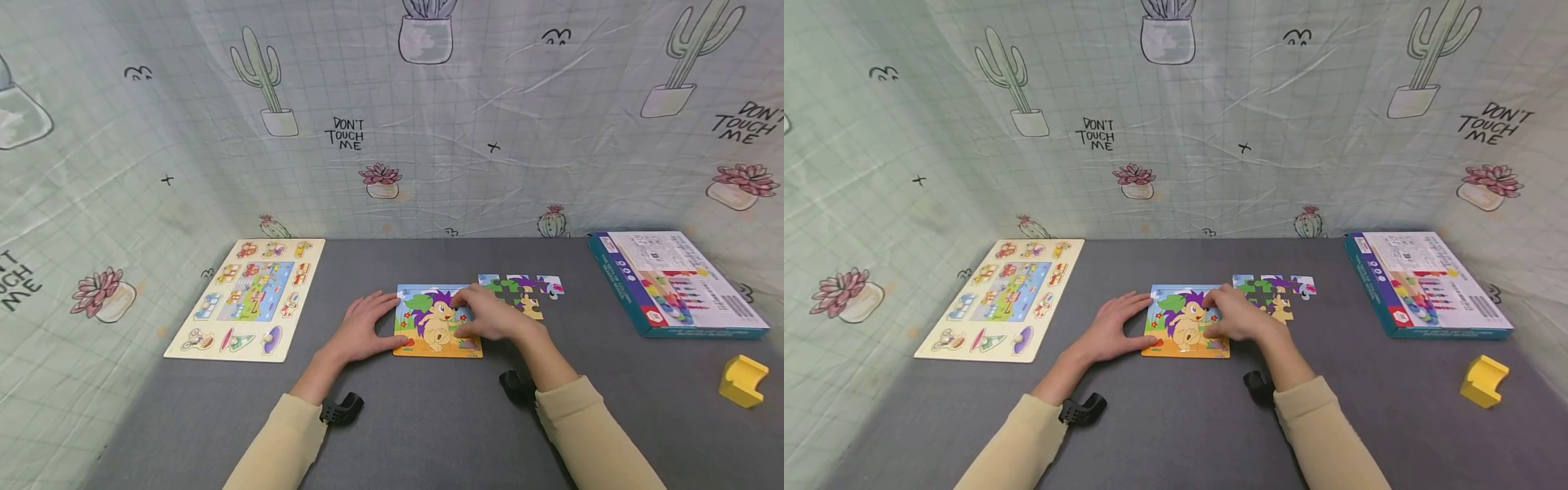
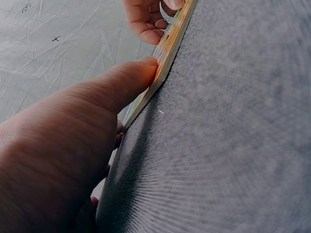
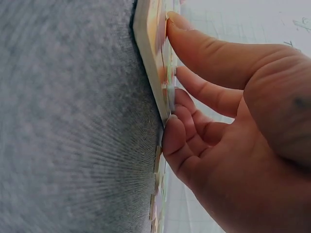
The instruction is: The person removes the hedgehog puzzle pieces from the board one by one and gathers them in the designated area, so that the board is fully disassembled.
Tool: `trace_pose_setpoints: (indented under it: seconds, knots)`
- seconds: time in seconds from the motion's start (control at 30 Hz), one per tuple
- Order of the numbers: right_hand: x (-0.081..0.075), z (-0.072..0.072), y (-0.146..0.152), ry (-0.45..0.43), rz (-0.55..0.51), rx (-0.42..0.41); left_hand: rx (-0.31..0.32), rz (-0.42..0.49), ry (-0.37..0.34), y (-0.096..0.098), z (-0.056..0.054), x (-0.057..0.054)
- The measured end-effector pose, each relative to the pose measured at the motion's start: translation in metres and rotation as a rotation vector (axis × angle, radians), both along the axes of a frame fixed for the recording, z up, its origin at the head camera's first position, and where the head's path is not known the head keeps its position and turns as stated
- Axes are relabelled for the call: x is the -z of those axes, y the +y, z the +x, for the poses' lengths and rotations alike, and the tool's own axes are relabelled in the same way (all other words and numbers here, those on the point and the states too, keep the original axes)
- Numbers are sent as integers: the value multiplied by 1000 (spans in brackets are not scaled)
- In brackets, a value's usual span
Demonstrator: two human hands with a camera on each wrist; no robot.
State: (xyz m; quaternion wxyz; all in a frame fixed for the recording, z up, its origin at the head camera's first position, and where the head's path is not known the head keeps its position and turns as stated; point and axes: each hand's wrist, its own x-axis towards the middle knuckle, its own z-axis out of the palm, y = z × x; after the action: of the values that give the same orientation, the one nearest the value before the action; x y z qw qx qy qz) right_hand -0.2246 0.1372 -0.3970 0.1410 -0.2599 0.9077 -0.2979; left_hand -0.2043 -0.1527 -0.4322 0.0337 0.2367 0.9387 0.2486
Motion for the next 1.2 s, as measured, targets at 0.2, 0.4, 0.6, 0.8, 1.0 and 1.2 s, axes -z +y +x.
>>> trace_pose_setpoints:
  seconds: [0.2, 0.4, 0.6, 0.8, 1.0, 1.2]
  knots:
    - [-2, 0, 0, -14, -55, 24, 3, 4, 1, 0, 0, 0]
    - [-2, -2, 2, -48, -64, 63, 2, 6, -2, 0, -1, 0]
    - [-1, -3, 3, -25, -55, 63, 8, 6, 5, 0, -2, 3]
    - [-1, -4, 5, -5, -31, 37, 12, 4, 6, -1, -3, 4]
    - [-2, -4, 6, 3, -46, 25, 14, 6, 5, -1, -3, 4]
    - [-2, -5, 10, -5, -93, 31, 12, 2, 8, -1, -3, 4]
